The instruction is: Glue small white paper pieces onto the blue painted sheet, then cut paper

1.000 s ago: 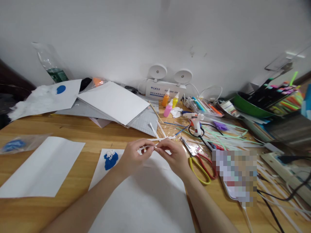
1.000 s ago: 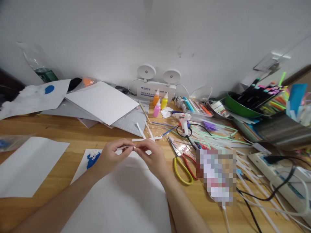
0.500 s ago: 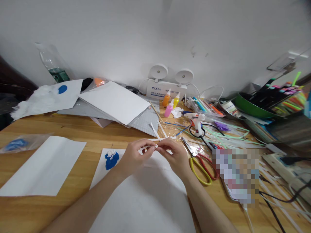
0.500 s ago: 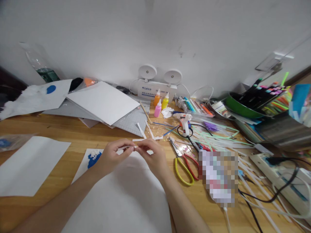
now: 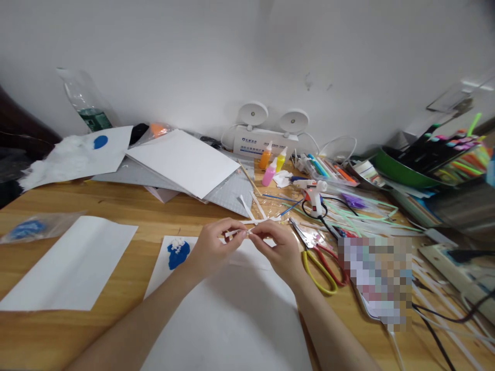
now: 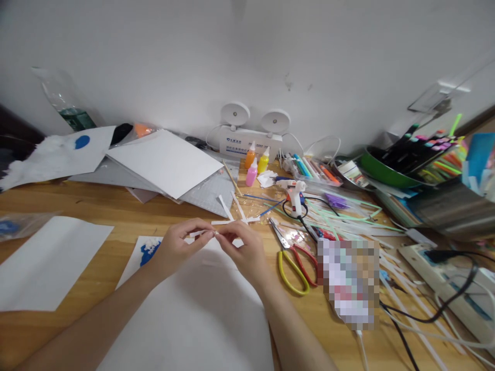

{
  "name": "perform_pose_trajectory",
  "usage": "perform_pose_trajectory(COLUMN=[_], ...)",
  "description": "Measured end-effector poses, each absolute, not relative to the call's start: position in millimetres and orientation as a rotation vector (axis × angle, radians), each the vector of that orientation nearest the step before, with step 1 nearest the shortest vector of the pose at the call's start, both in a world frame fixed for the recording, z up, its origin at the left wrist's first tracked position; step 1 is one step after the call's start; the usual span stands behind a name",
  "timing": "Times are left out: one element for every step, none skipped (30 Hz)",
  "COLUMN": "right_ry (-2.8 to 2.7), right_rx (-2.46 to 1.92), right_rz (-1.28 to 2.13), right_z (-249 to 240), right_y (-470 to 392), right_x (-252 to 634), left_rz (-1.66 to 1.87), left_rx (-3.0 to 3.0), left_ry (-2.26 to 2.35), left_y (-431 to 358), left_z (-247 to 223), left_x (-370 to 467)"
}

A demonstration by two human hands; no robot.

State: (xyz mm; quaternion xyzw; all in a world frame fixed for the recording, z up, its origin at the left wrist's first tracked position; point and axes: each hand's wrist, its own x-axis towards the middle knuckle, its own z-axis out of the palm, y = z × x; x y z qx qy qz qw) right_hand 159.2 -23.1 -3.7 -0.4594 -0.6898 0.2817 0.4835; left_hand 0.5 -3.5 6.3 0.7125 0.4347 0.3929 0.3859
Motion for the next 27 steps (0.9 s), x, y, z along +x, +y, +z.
perform_pose_trajectory(right_ry=[-1.681, -1.681, -1.682, -1.685, -1.690, -1.696, -1.701, -1.705, -1.707, -1.707, -1.707, -1.705, -1.704, -1.704, -1.704, -1.703, -1.702, -1.701, -1.700, -1.697, -1.695, -1.690, -1.681, -1.671, -1.659, -1.644, -1.627], right_rx=[-1.126, -1.130, -1.131, -1.126, -1.119, -1.112, -1.105, -1.101, -1.099, -1.097, -1.097, -1.097, -1.099, -1.100, -1.102, -1.103, -1.105, -1.106, -1.106, -1.103, -1.100, -1.096, -1.093, -1.091, -1.092, -1.096, -1.103], right_rz=[0.699, 0.712, 0.727, 0.738, 0.747, 0.754, 0.758, 0.759, 0.761, 0.762, 0.764, 0.765, 0.764, 0.763, 0.762, 0.761, 0.759, 0.756, 0.750, 0.739, 0.725, 0.711, 0.700, 0.692, 0.688, 0.688, 0.690], right_z=[-3.7, -3.7, -3.5, -3.3, -2.9, -2.4, -1.9, -1.4, -1.0, -0.7, -0.6, -0.7, -1.0, -1.3, -1.7, -2.0, -2.3, -2.4, -2.5, -2.5, -2.5, -2.6, -2.7, -2.9, -3.2, -3.6, -4.0], right_y=[-23.3, -23.6, -23.9, -24.3, -24.6, -24.9, -25.2, -25.4, -25.5, -25.5, -25.5, -25.4, -25.2, -25.0, -24.7, -24.4, -24.2, -23.9, -23.7, -23.4, -23.2, -23.1, -23.0, -22.9, -22.9, -23.0, -23.1], right_x=[159.1, 158.9, 158.6, 158.4, 158.2, 158.0, 157.9, 157.9, 157.9, 157.9, 158.0, 158.0, 158.1, 158.1, 158.1, 158.2, 158.3, 158.4, 158.5, 158.7, 158.8, 159.0, 159.0, 159.0, 158.8, 158.6, 158.3], left_rz=[0.997, 0.996, 0.992, 0.987, 0.983, 0.981, 0.979, 0.981, 0.982, 0.986, 0.987, 0.987, 0.986, 0.986, 0.987, 0.989, 0.988, 0.990, 0.989, 0.987, 0.986, 0.985, 0.985, 0.985, 0.984, 0.984, 0.982], left_rx=[1.824, 1.834, 1.843, 1.852, 1.861, 1.868, 1.874, 1.878, 1.881, 1.883, 1.883, 1.883, 1.884, 1.884, 1.884, 1.883, 1.880, 1.876, 1.872, 1.868, 1.863, 1.859, 1.856, 1.852, 1.848, 1.844, 1.840], left_ry=[1.105, 1.104, 1.103, 1.102, 1.100, 1.100, 1.099, 1.098, 1.098, 1.101, 1.104, 1.107, 1.109, 1.111, 1.110, 1.106, 1.101, 1.096, 1.093, 1.090, 1.089, 1.091, 1.093, 1.094, 1.095, 1.095, 1.096], left_y=[-3.2, -3.1, -3.0, -2.9, -3.0, -3.1, -3.2, -3.4, -3.6, -3.8, -4.0, -4.2, -4.3, -4.4, -4.4, -4.5, -4.5, -4.5, -4.5, -4.5, -4.5, -4.6, -4.7, -4.7, -4.7, -4.7, -4.6], left_z=[6.9, 7.6, 8.3, 8.9, 9.4, 9.6, 9.7, 9.6, 9.4, 9.2, 9.0, 8.9, 8.8, 8.9, 9.0, 9.1, 9.2, 9.3, 9.4, 9.4, 9.4, 9.2, 9.0, 8.7, 8.4, 8.1, 7.8], left_x=[0.4, 0.5, 0.5, 0.6, 0.7, 0.8, 0.8, 0.8, 0.8, 0.8, 0.8, 0.8, 0.8, 0.9, 1.0, 1.2, 1.3, 1.5, 1.7, 1.8, 1.9, 2.0, 2.0, 1.9, 1.8, 1.6, 1.4])
